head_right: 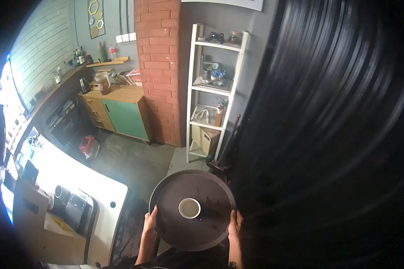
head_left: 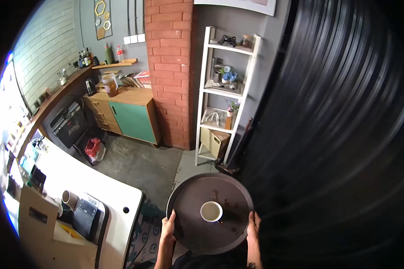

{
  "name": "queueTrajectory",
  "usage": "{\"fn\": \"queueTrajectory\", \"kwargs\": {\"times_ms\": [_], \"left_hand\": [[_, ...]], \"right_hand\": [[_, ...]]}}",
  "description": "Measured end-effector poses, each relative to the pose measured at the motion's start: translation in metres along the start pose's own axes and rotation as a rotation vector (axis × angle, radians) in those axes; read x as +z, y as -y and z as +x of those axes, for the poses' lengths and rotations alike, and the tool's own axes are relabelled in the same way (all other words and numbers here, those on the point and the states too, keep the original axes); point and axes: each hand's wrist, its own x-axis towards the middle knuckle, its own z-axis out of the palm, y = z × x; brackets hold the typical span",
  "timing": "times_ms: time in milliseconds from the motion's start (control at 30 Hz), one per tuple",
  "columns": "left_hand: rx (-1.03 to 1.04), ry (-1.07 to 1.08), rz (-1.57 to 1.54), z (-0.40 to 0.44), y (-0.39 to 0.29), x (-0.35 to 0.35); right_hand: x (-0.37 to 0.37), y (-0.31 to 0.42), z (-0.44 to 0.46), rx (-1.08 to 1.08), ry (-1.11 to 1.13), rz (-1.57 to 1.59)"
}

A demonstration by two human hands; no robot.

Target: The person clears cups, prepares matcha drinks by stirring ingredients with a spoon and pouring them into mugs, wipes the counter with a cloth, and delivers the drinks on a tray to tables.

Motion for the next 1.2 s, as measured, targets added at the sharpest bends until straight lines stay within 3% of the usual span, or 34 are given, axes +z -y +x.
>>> {"fn": "queueTrajectory", "kwargs": {"times_ms": [200, 333, 367, 400, 433, 533, 667, 700, 800, 933, 1000, 1033, 1200], "left_hand": [[0.092, -0.151, -0.069, 0.112, -0.034, 0.051], [0.061, -0.238, -0.227, 0.162, -0.073, 0.077], [0.053, -0.323, -0.265, 0.167, -0.09, 0.082], [0.078, -0.368, -0.291, 0.171, -0.114, 0.095], [0.1, -0.414, -0.315, 0.174, -0.128, 0.103], [0.187, -0.349, -0.417, 0.213, -0.113, 0.071], [0.193, -0.51, -0.419, 0.249, -0.136, 0.042], [0.189, -0.52, -0.417, 0.258, -0.145, 0.033], [0.145, -0.611, -0.401, 0.3, -0.178, 0.008], [0.133, -0.56, -0.378, 0.357, -0.243, -0.022], [0.221, -0.509, -0.404, 0.397, -0.268, -0.042], [0.141, -0.506, -0.303, 0.408, -0.284, -0.054], [0.135, -0.517, -0.197, 0.469, -0.347, -0.096]], "right_hand": [[0.094, 0.026, 0.153, -0.02, 0.231, 0.083], [0.155, 0.063, 0.238, -0.141, 0.233, -0.044], [0.191, 0.112, 0.243, -0.17, 0.378, -0.093], [0.211, 0.112, 0.268, -0.292, 0.603, -0.029], [0.228, 0.137, 0.265, -0.248, 0.58, -0.101], [0.289, 0.152, 0.279, -0.255, 0.6, -0.195], [0.375, 0.168, 0.283, -0.316, 0.714, -0.236], [0.395, 0.168, 0.29, -0.318, 0.834, -0.187], [0.465, 0.182, 0.278, -0.389, 0.793, -0.021], [0.539, 0.201, 0.272, -0.232, 0.738, -0.065], [0.583, 0.202, 0.288, -0.244, 0.8, -0.083], [0.599, 0.203, 0.286, -0.249, 0.789, -0.062], [0.688, 0.227, 0.27, -0.26, 0.767, -0.005]]}}
